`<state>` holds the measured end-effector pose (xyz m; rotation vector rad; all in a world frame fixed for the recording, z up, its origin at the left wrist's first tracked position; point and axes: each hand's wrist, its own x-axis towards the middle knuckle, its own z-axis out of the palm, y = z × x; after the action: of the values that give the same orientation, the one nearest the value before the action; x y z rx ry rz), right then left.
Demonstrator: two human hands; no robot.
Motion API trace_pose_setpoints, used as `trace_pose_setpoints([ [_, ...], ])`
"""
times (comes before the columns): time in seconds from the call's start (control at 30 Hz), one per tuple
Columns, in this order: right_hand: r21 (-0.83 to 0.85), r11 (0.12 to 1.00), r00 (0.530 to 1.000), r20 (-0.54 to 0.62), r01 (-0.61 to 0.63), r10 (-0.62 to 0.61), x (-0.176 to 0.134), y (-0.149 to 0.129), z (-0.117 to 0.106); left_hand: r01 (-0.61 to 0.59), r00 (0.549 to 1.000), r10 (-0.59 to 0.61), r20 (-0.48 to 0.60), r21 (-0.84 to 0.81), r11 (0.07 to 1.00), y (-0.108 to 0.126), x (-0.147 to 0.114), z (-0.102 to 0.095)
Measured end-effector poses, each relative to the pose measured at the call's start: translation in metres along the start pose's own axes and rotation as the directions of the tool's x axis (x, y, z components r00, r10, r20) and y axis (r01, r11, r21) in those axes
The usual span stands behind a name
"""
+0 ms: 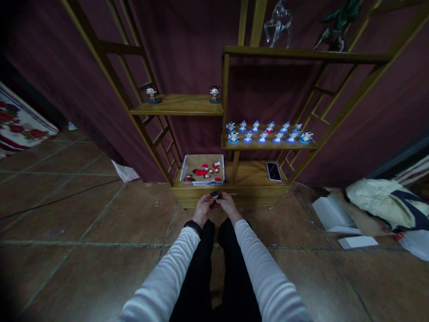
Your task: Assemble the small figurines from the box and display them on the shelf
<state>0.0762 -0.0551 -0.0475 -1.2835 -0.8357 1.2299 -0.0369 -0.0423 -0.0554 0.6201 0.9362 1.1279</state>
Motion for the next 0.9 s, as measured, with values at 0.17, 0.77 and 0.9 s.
trace_pose_setpoints([
  [0.17,0.027,0.999,0.999,0.021,-0.033,0.032,-0.002,0.000,0.000,0.025,1.000,-0.025,0.003,-0.006,1.000,0.002,-0.001,0.002],
  [0.77,-0.122,0.980,0.988,0.022,0.158,-0.156,-0.001,0.007,0.004,-0.233,0.959,0.249,-0.137,0.128,0.964,-0.003,0.002,0.003],
  [0.9,-0.125,0.980,0.988,0.010,0.154,-0.154,-0.002,0.005,0.005,-0.282,0.932,0.328,-0.152,0.259,0.924,-0.003,0.004,0.004],
])
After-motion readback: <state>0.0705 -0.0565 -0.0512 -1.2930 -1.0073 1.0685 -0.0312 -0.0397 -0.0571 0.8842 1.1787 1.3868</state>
